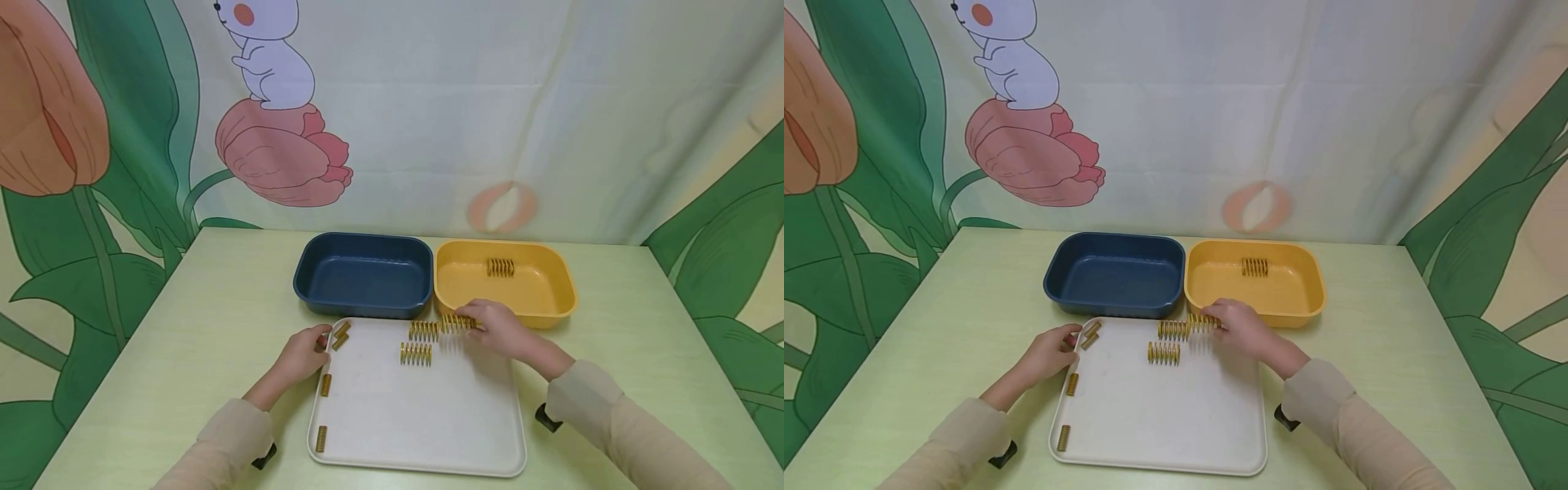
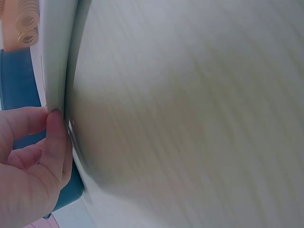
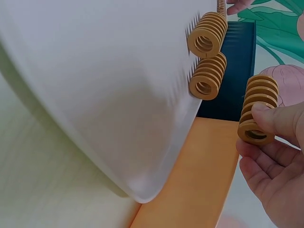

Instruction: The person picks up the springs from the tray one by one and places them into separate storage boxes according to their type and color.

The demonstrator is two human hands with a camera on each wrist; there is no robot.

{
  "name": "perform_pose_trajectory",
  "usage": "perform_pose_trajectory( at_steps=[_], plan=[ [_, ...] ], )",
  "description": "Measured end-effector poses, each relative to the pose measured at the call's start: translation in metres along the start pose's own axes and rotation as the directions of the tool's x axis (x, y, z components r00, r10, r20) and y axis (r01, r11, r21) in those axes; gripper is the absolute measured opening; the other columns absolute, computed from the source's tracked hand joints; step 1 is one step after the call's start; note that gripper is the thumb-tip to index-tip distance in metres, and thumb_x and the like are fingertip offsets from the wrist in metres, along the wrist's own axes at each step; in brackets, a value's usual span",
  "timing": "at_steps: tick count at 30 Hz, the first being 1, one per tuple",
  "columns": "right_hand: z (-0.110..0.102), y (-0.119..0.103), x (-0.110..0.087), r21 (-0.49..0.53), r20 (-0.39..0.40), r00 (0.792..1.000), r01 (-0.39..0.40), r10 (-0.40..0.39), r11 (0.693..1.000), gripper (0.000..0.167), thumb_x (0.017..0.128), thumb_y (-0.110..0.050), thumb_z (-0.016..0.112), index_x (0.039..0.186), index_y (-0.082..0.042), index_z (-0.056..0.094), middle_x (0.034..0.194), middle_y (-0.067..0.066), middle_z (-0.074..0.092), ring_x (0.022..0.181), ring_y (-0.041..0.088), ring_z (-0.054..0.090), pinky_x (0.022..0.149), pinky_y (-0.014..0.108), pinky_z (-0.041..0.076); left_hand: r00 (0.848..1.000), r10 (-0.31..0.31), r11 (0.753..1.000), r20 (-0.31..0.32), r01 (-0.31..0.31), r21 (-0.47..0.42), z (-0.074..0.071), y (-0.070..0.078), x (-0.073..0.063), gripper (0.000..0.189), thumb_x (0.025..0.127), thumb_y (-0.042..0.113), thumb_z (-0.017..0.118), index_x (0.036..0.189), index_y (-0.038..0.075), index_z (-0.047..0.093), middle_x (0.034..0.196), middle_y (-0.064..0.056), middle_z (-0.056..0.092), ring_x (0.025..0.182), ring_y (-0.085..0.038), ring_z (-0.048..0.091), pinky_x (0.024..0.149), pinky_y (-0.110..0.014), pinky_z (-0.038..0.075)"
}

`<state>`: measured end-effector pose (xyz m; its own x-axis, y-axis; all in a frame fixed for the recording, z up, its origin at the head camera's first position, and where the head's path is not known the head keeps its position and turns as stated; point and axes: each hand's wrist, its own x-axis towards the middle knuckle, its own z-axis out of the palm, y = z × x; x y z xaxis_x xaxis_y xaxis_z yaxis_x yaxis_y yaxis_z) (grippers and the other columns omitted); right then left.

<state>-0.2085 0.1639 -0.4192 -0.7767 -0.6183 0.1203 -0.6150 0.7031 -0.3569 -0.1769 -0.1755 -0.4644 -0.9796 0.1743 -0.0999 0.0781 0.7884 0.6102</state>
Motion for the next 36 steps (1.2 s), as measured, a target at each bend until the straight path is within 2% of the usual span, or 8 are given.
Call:
perform_pose_trajectory(
  at_steps=[21,36],
  plan=[
    [-0.009,0.006,0.002,0.020,-0.039,0.999,-0.024,0.025,1.000,0.033,0.074,-0.001,0.064,0.107,0.001,0.060,0.101,0.012,0.062,0.092,0.024,0.058,0.079,0.038,0.046,1.000,0.011,1.000,-0.006,-0.011,0.008,-0.001,0.001,0.001,0.046,0.069,-0.003,0.058,0.114,-0.006,0.051,0.082,-0.012,0.059,0.075,-0.023,0.052,0.071,-0.035,0.042],
    [-0.015,0.009,0.004,0.069,-0.025,0.997,-0.071,0.073,0.995,0.036,0.076,0.000,0.063,0.111,0.003,0.057,0.107,0.015,0.060,0.099,0.029,0.056,0.082,0.040,0.046,1.000,-0.005,1.000,0.001,0.005,0.011,-0.001,0.001,0.002,0.046,0.069,-0.003,0.057,0.115,-0.006,0.051,0.082,-0.011,0.058,0.074,-0.022,0.051,0.070,-0.034,0.042]
  ],
)
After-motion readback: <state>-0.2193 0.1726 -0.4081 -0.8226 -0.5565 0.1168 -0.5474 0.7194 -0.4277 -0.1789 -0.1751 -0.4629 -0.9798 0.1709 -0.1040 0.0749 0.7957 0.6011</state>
